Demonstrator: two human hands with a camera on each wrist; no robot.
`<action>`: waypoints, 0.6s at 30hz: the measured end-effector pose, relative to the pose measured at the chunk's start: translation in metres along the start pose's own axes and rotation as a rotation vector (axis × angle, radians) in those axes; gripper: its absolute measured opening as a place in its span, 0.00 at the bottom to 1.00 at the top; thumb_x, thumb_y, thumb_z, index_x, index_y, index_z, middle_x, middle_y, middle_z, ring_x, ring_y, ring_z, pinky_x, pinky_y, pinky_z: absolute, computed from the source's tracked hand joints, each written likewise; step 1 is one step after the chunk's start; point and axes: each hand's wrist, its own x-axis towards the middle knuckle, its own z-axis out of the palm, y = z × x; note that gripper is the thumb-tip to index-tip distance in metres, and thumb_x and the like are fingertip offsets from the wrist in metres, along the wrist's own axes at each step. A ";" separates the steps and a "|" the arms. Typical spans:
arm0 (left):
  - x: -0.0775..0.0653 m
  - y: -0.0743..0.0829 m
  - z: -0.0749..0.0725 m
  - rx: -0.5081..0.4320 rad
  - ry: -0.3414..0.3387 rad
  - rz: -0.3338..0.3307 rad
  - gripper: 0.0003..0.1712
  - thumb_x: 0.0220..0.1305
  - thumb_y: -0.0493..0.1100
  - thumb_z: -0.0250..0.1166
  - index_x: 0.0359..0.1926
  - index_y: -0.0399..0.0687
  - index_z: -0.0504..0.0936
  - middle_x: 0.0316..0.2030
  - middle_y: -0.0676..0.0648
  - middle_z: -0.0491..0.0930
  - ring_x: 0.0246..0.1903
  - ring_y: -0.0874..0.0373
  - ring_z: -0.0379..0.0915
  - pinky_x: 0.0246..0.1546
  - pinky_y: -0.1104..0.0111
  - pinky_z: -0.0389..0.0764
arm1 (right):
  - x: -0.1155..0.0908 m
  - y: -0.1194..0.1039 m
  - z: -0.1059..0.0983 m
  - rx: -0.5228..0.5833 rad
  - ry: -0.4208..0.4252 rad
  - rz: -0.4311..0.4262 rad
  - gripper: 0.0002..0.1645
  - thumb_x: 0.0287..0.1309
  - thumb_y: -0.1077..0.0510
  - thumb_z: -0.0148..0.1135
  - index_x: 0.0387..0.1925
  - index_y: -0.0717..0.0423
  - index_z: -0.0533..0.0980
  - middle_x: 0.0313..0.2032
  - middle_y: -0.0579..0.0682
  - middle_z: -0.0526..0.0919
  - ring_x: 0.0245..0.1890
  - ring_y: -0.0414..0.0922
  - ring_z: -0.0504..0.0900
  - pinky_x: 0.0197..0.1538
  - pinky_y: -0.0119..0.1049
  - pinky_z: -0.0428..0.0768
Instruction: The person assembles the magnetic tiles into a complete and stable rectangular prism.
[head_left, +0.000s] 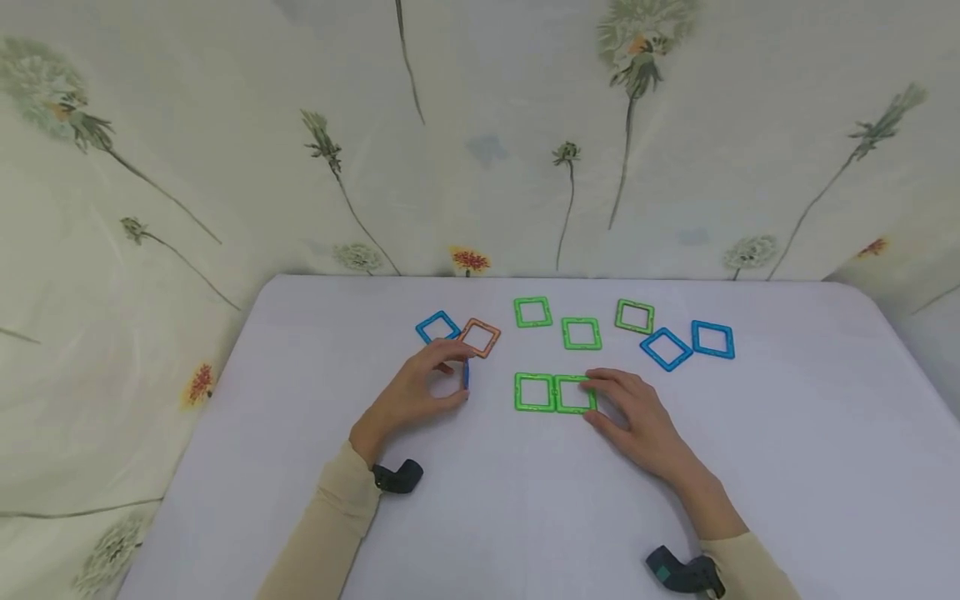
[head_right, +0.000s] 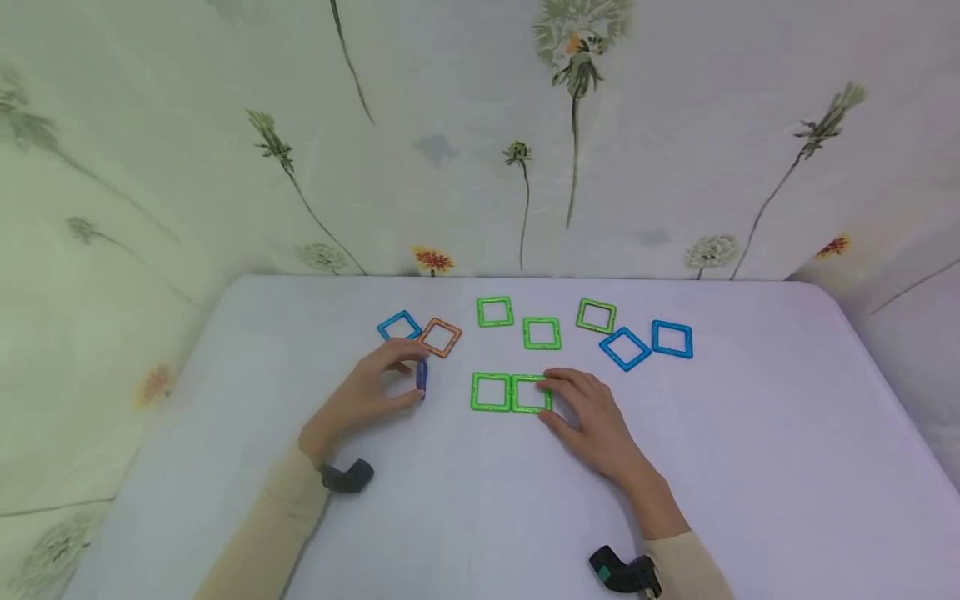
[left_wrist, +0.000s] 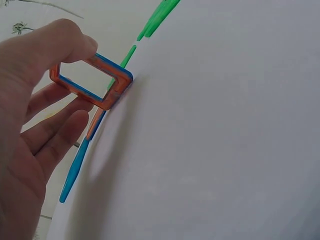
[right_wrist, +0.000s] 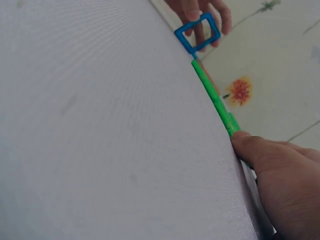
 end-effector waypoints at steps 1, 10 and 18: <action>0.000 -0.001 0.002 -0.007 0.001 0.001 0.30 0.49 0.28 0.69 0.56 0.35 0.72 0.51 0.37 0.74 0.47 0.47 0.73 0.46 0.51 0.80 | 0.000 0.000 0.000 0.001 0.002 -0.002 0.25 0.55 0.53 0.66 0.56 0.47 0.74 0.60 0.47 0.72 0.63 0.48 0.65 0.63 0.50 0.62; 0.001 -0.019 0.015 -0.020 -0.029 -0.001 0.38 0.52 0.34 0.70 0.65 0.37 0.66 0.57 0.39 0.71 0.53 0.54 0.71 0.51 0.61 0.81 | -0.001 0.001 0.002 -0.004 0.008 -0.007 0.25 0.55 0.52 0.66 0.56 0.47 0.74 0.60 0.47 0.72 0.63 0.48 0.65 0.63 0.50 0.62; 0.002 -0.021 0.020 -0.029 -0.044 -0.016 0.38 0.54 0.37 0.69 0.65 0.40 0.66 0.59 0.40 0.69 0.55 0.56 0.70 0.56 0.67 0.78 | -0.001 0.002 0.002 -0.003 0.006 -0.008 0.25 0.56 0.52 0.66 0.56 0.47 0.74 0.60 0.47 0.72 0.64 0.48 0.65 0.64 0.50 0.61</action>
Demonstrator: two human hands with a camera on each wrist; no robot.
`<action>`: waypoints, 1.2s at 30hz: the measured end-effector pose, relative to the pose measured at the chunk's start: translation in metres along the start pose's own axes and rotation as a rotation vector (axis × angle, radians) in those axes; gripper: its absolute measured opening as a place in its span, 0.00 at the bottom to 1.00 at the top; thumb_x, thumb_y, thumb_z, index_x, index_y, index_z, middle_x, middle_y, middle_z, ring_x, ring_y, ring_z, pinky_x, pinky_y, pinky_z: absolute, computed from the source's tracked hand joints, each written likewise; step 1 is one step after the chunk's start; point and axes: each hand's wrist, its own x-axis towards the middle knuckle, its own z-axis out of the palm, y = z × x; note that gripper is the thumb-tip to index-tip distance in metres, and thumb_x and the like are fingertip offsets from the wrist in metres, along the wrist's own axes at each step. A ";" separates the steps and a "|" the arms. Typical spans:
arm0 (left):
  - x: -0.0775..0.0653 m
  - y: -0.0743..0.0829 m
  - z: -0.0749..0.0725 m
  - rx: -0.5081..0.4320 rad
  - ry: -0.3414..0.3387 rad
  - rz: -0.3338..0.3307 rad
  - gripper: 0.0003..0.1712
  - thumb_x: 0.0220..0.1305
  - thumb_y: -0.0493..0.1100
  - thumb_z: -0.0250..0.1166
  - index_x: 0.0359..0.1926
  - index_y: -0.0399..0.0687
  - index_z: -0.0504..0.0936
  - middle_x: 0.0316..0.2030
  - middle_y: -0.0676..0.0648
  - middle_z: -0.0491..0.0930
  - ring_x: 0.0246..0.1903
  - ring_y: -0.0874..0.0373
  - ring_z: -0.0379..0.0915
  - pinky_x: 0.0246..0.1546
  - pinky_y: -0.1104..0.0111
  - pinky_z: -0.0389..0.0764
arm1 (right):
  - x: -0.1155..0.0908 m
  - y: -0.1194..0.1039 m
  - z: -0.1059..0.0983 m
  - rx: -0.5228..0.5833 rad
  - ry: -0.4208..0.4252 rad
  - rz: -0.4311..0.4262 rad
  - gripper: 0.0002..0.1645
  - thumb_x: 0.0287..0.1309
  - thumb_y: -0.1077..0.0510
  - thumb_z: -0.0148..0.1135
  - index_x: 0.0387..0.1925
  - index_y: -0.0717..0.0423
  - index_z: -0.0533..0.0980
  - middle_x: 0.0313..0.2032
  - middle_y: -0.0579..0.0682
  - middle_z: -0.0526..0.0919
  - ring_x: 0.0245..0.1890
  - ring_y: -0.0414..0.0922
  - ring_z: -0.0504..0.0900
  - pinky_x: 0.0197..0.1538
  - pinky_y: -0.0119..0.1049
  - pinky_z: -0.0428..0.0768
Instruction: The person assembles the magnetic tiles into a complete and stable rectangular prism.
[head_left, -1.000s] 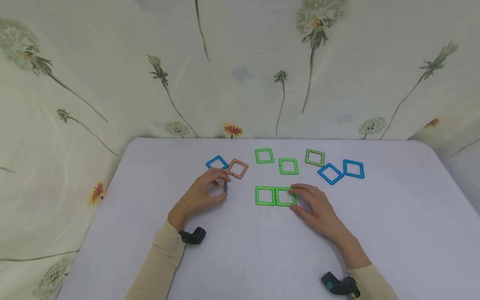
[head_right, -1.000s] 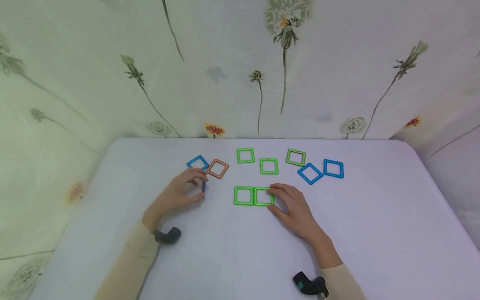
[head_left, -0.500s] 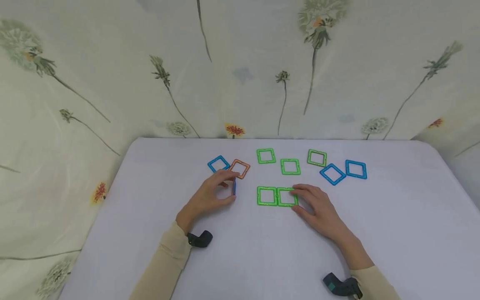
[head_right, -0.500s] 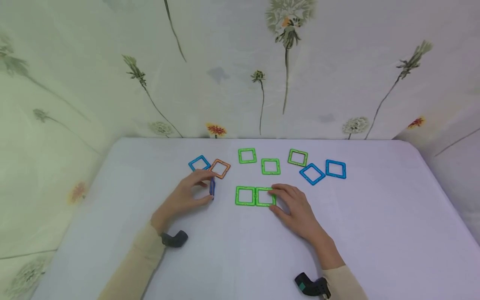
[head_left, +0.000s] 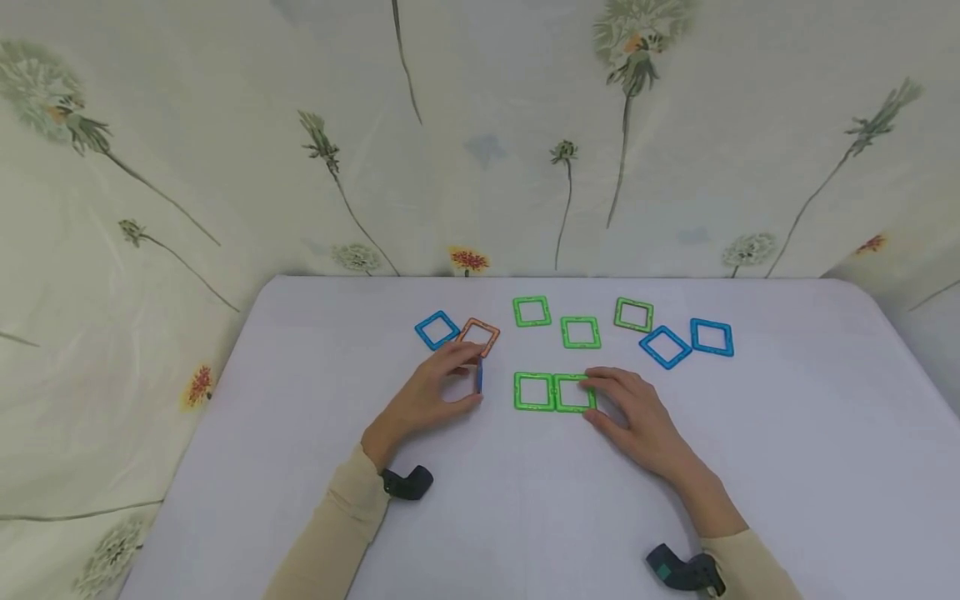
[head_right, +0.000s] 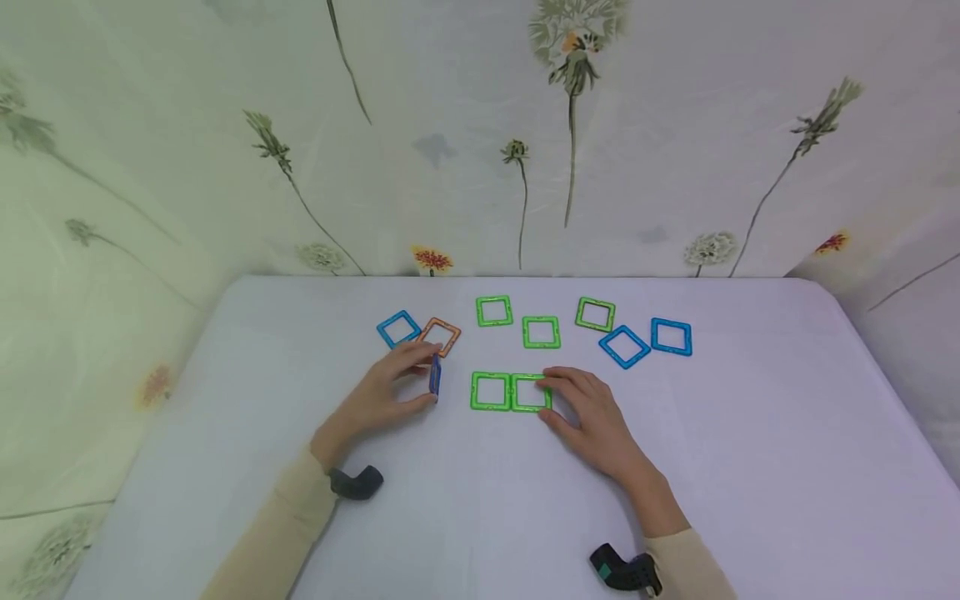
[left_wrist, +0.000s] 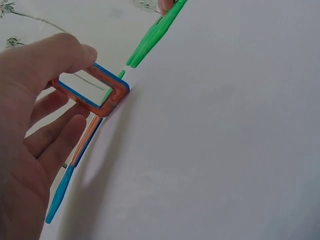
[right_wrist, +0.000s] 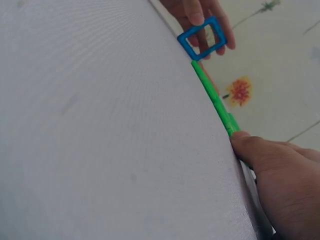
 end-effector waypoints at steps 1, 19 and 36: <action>0.000 0.000 0.001 0.002 0.001 -0.006 0.38 0.54 0.37 0.70 0.65 0.40 0.66 0.60 0.41 0.69 0.56 0.57 0.70 0.57 0.68 0.77 | 0.000 0.000 0.000 0.000 0.001 -0.003 0.25 0.56 0.52 0.66 0.56 0.47 0.74 0.60 0.47 0.72 0.64 0.48 0.65 0.64 0.50 0.62; 0.001 0.012 0.012 0.004 -0.006 -0.058 0.40 0.55 0.38 0.70 0.68 0.46 0.64 0.63 0.44 0.70 0.60 0.58 0.69 0.62 0.67 0.72 | 0.000 -0.002 -0.001 -0.001 -0.003 0.006 0.25 0.55 0.52 0.66 0.55 0.47 0.74 0.60 0.47 0.72 0.63 0.48 0.65 0.63 0.50 0.62; 0.005 0.007 0.024 0.012 -0.001 0.015 0.39 0.55 0.41 0.70 0.67 0.43 0.64 0.62 0.45 0.71 0.58 0.56 0.71 0.60 0.69 0.74 | 0.001 -0.002 -0.001 0.002 -0.004 0.011 0.25 0.55 0.52 0.66 0.56 0.47 0.74 0.60 0.46 0.72 0.64 0.48 0.65 0.64 0.51 0.62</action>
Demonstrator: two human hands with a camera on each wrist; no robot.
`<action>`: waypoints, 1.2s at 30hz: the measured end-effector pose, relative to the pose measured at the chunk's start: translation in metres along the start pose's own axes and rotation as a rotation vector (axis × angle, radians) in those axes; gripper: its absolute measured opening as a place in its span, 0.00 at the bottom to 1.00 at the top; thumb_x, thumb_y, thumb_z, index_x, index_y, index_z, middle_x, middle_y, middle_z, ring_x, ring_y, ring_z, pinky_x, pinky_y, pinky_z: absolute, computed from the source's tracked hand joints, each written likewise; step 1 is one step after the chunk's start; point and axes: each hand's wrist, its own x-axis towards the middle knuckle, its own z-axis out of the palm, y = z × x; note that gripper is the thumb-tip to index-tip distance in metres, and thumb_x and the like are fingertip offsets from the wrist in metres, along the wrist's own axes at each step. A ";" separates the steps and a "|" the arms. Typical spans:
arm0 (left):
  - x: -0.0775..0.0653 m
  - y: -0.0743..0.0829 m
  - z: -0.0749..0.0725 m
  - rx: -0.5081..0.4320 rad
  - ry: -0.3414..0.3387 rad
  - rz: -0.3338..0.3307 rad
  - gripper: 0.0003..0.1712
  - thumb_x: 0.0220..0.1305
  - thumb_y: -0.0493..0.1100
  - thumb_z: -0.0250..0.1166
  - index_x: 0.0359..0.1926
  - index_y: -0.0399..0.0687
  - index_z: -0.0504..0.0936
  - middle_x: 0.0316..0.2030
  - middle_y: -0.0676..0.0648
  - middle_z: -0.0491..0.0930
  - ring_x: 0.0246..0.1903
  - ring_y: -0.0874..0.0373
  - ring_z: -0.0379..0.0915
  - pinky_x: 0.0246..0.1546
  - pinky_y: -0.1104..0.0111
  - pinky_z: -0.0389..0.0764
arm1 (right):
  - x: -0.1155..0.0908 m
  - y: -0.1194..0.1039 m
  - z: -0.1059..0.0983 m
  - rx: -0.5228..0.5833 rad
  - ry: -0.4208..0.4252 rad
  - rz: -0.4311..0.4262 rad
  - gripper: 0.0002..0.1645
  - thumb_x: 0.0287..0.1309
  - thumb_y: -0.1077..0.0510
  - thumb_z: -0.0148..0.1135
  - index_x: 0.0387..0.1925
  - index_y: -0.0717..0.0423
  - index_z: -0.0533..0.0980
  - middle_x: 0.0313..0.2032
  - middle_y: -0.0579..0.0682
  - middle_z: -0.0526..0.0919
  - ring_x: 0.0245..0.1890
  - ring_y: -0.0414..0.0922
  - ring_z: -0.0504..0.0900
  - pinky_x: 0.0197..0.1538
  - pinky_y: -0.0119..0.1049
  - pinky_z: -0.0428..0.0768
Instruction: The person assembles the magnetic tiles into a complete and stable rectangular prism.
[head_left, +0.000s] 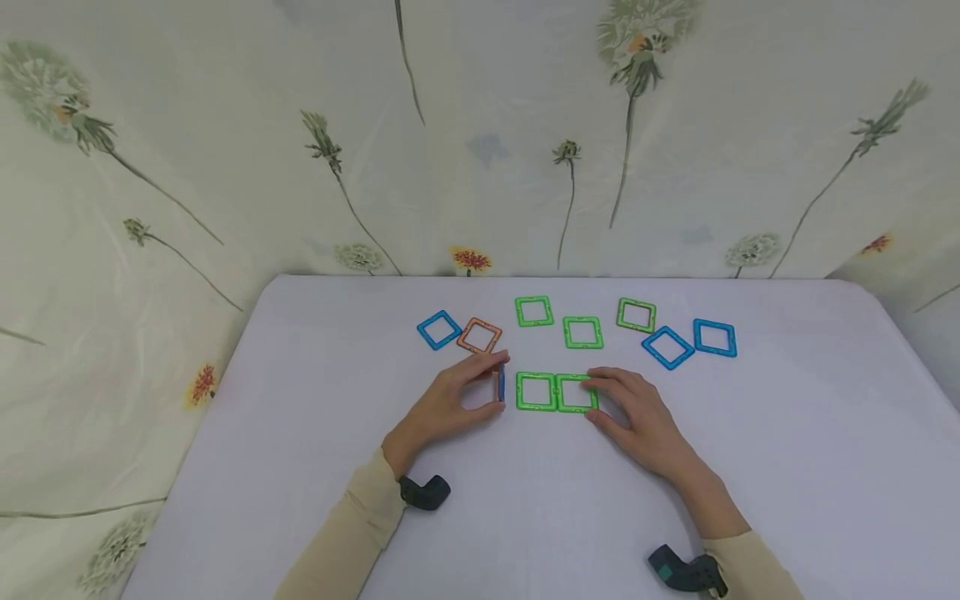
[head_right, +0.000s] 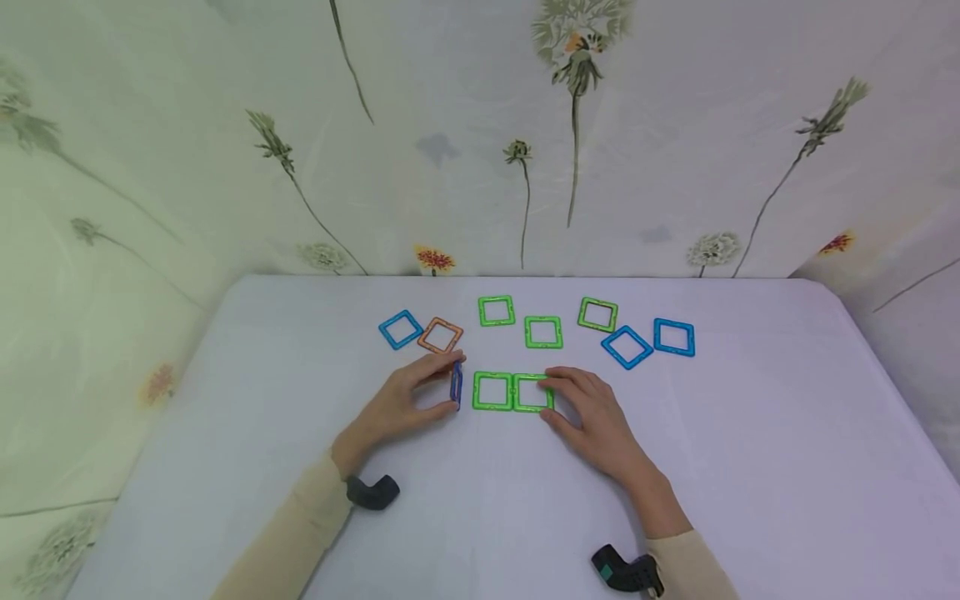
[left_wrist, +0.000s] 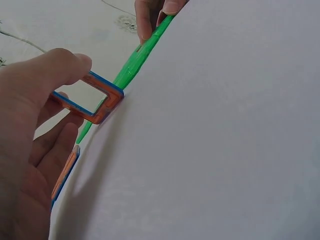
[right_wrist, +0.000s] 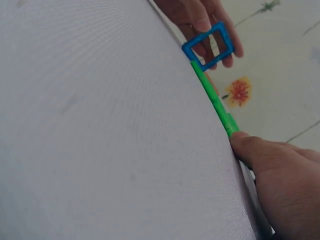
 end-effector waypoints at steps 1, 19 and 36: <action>0.000 0.000 0.000 0.000 0.003 -0.003 0.39 0.55 0.40 0.70 0.67 0.44 0.64 0.62 0.45 0.71 0.58 0.56 0.71 0.60 0.69 0.74 | 0.000 0.000 0.000 0.001 0.000 -0.001 0.25 0.55 0.52 0.66 0.56 0.47 0.74 0.60 0.46 0.72 0.64 0.48 0.65 0.64 0.51 0.62; 0.002 0.001 0.004 -0.039 0.016 -0.010 0.40 0.53 0.37 0.71 0.67 0.40 0.65 0.63 0.43 0.71 0.59 0.54 0.70 0.60 0.66 0.75 | -0.001 0.004 0.004 -0.004 0.019 -0.022 0.25 0.55 0.53 0.67 0.55 0.48 0.74 0.60 0.48 0.73 0.63 0.48 0.66 0.63 0.50 0.62; 0.006 0.028 -0.002 -0.073 0.012 0.011 0.39 0.52 0.31 0.69 0.65 0.33 0.65 0.61 0.35 0.70 0.60 0.46 0.68 0.58 0.57 0.75 | 0.000 0.000 0.001 0.005 0.013 -0.011 0.25 0.54 0.54 0.67 0.55 0.48 0.74 0.60 0.48 0.72 0.63 0.48 0.65 0.63 0.50 0.62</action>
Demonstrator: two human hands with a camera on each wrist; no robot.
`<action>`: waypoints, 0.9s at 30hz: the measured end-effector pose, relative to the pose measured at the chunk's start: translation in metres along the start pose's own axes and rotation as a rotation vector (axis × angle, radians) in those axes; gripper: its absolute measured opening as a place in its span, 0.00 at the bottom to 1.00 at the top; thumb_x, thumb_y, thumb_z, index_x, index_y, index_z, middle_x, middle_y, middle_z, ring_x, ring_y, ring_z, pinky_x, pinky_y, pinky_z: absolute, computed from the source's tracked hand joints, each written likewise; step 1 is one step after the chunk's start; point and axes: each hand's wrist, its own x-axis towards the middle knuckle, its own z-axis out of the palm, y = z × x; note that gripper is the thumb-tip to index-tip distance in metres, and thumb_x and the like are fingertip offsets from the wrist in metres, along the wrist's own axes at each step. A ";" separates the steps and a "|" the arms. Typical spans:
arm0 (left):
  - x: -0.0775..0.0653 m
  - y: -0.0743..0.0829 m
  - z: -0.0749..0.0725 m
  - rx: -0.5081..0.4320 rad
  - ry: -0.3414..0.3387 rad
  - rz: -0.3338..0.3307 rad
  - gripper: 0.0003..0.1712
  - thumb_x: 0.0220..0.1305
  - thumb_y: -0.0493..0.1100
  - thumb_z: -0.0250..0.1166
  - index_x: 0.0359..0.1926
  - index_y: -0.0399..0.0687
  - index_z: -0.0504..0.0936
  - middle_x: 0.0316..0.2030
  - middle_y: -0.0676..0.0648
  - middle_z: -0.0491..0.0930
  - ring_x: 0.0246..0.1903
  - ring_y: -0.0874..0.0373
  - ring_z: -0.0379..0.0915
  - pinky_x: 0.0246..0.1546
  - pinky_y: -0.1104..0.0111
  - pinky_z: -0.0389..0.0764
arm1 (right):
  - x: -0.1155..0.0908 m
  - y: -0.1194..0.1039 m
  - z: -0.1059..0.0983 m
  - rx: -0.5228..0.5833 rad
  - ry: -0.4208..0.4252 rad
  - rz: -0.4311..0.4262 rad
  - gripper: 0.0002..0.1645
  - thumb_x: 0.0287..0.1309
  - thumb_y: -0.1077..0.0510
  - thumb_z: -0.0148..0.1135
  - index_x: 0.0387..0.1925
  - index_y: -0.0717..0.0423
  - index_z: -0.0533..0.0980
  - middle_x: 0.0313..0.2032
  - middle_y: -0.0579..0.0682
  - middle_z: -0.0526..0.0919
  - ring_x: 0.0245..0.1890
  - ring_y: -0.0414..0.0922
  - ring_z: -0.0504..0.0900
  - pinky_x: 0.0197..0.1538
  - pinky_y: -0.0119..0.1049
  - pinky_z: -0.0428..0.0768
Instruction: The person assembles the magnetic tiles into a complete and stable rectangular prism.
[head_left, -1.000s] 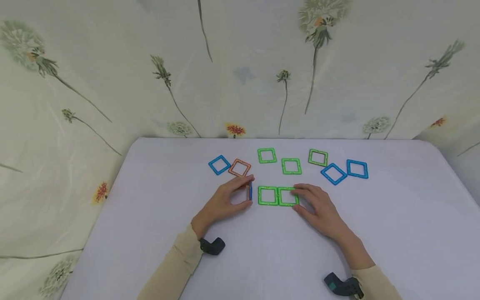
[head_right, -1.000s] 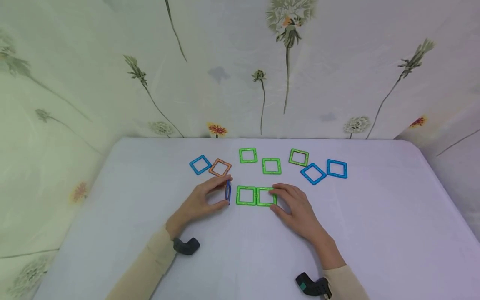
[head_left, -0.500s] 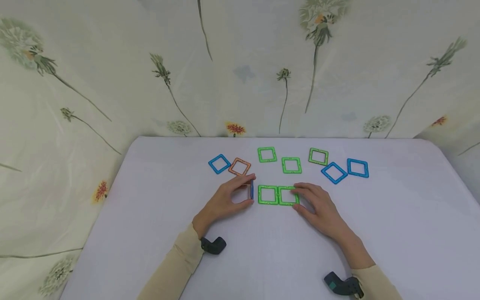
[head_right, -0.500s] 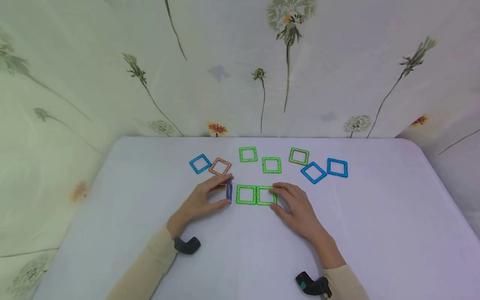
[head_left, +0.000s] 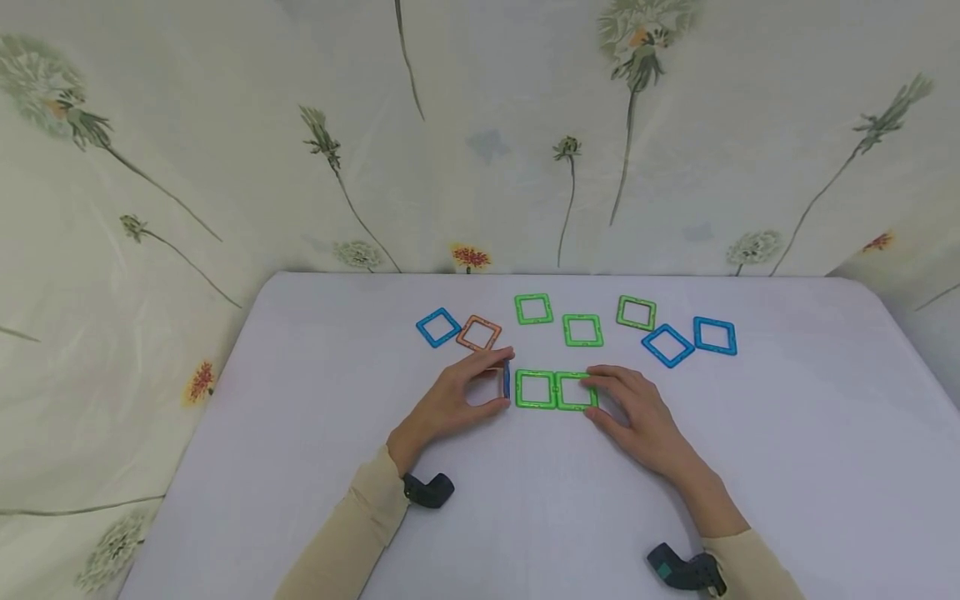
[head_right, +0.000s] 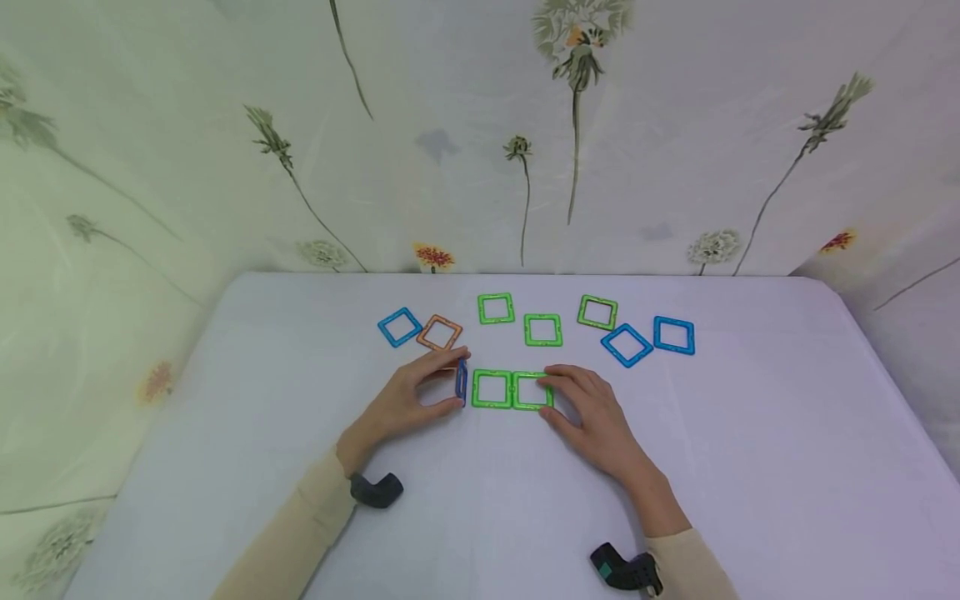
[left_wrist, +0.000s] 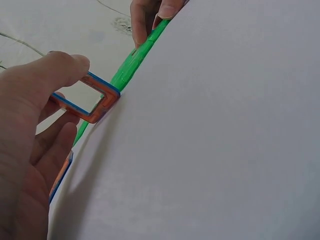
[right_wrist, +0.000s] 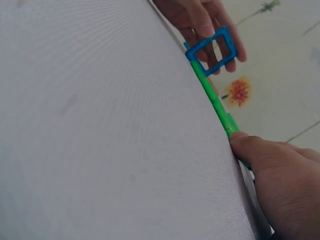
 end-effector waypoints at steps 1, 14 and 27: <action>0.000 -0.004 0.002 0.002 0.001 -0.006 0.39 0.52 0.31 0.69 0.65 0.34 0.65 0.62 0.36 0.69 0.60 0.47 0.68 0.59 0.58 0.75 | 0.000 0.000 0.000 0.000 0.003 -0.004 0.25 0.54 0.54 0.67 0.55 0.48 0.74 0.60 0.48 0.73 0.63 0.48 0.65 0.63 0.50 0.62; 0.000 -0.027 0.009 0.009 -0.003 -0.018 0.39 0.54 0.37 0.70 0.66 0.40 0.65 0.63 0.42 0.69 0.62 0.54 0.68 0.60 0.66 0.74 | 0.000 0.001 0.000 -0.007 0.002 -0.011 0.25 0.54 0.54 0.68 0.55 0.48 0.74 0.60 0.48 0.72 0.63 0.49 0.65 0.62 0.51 0.62; 0.000 -0.028 0.010 -0.007 -0.001 -0.015 0.39 0.55 0.39 0.70 0.67 0.42 0.65 0.63 0.44 0.70 0.62 0.58 0.67 0.60 0.69 0.73 | 0.000 0.001 0.002 -0.007 0.015 -0.023 0.25 0.53 0.55 0.68 0.55 0.49 0.75 0.59 0.49 0.73 0.63 0.49 0.66 0.62 0.50 0.62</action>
